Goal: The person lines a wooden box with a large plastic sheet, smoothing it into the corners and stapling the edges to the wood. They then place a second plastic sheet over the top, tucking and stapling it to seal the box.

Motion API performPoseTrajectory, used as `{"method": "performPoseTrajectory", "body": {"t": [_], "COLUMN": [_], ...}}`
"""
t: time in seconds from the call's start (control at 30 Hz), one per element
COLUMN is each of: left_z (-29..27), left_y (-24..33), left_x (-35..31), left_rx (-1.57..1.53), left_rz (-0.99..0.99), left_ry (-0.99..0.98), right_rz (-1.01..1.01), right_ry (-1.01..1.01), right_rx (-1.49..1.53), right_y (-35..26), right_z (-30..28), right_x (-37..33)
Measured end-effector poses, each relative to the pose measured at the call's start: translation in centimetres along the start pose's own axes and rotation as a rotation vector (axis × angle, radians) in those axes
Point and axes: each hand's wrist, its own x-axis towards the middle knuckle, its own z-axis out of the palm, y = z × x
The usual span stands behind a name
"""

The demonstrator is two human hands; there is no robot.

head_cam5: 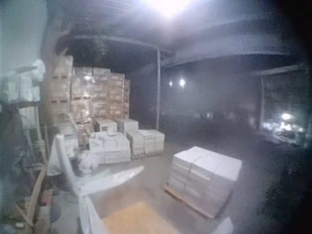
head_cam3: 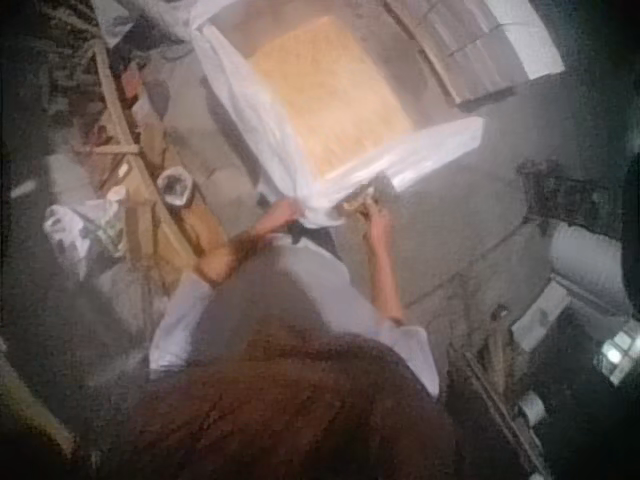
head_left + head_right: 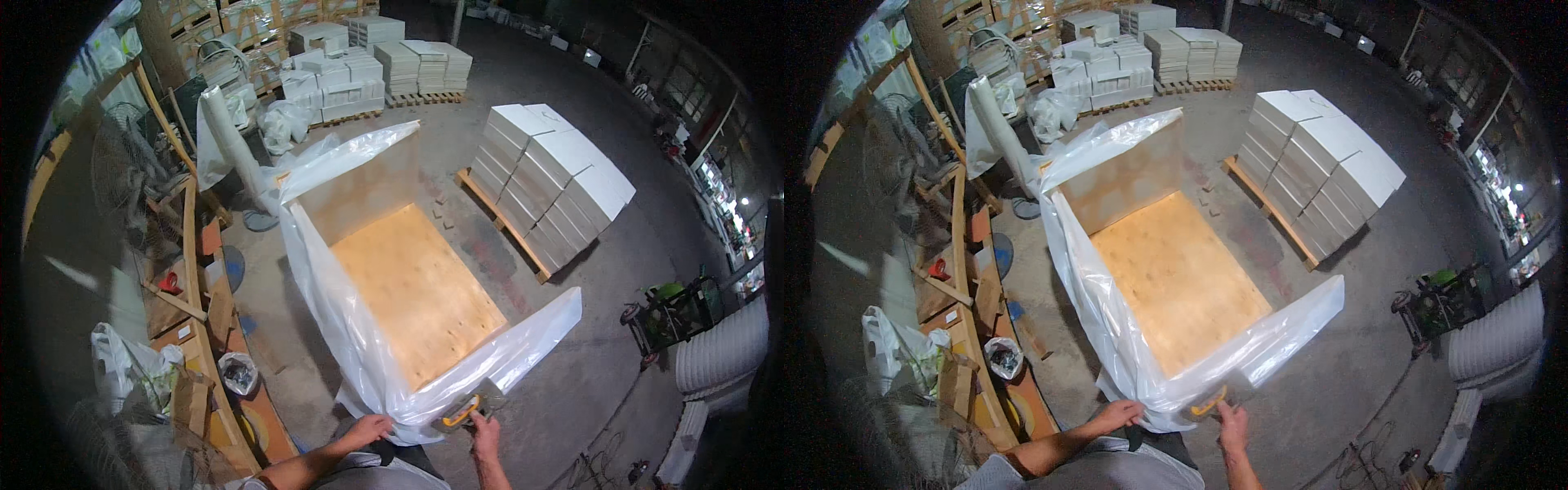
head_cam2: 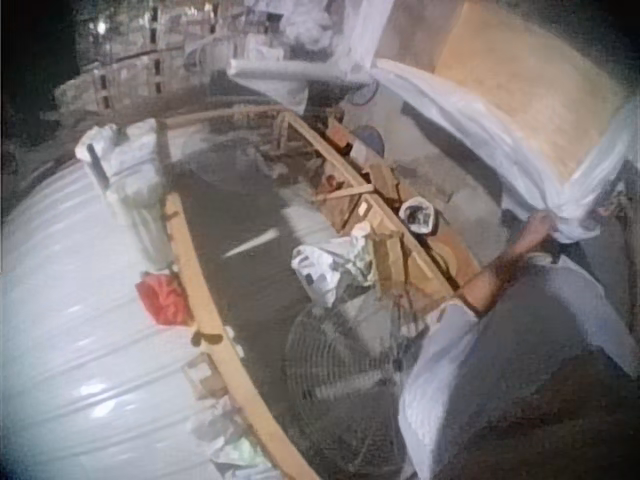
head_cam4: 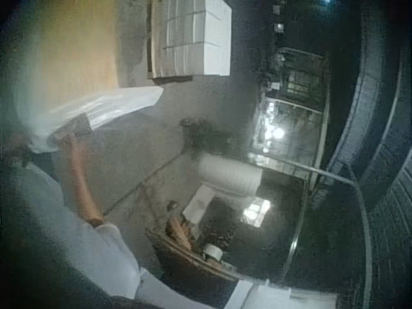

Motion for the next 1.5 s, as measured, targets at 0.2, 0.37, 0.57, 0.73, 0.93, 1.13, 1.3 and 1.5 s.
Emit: {"method": "performPoseTrajectory", "body": {"t": [0.2, 0.37, 0.57, 0.73, 0.93, 1.13, 1.3, 1.5], "left_z": [-9.5, -24.7, -40.9, -50.2, -57.5, -66.2, -69.1, -71.4], "left_y": [-1.2, 1.1, 8.2, 17.0, 22.9, 27.7, 33.2, 33.0], "left_x": [1.9, 4.4, 7.6, 12.2, 18.6, 27.1, 31.2, 34.8], "left_rx": [-0.061, -0.216, -0.357, -0.361, -0.308, 0.583, 0.723, 0.783], "left_rz": [-0.124, -0.079, 0.027, 0.11, 0.178, 0.162, 0.051, 0.06], "left_ry": [0.164, 0.313, 0.473, 0.619, 0.782, 1.003, 0.969, 0.857], "right_rz": [0.251, 0.331, 0.228, 0.162, 0.277, 0.304, 0.344, 0.317], "right_ry": [0.017, 0.249, 0.421, 0.293, 0.062, 0.031, 0.058, 0.13], "right_rx": [0.08, 0.001, -0.249, -0.266, 0.037, 0.078, 0.115, 0.156], "right_y": [4.5, 7.7, 7.2, 3.6, -1.0, -2.2, -3.0, -3.8], "right_z": [7.1, 13.1, 18.9, 27.2, 37.8, 47.2, 54.0, 59.1], "right_x": [3.0, 4.4, 5.3, 7.3, 12.6, 19.5, 25.0, 30.0]}}
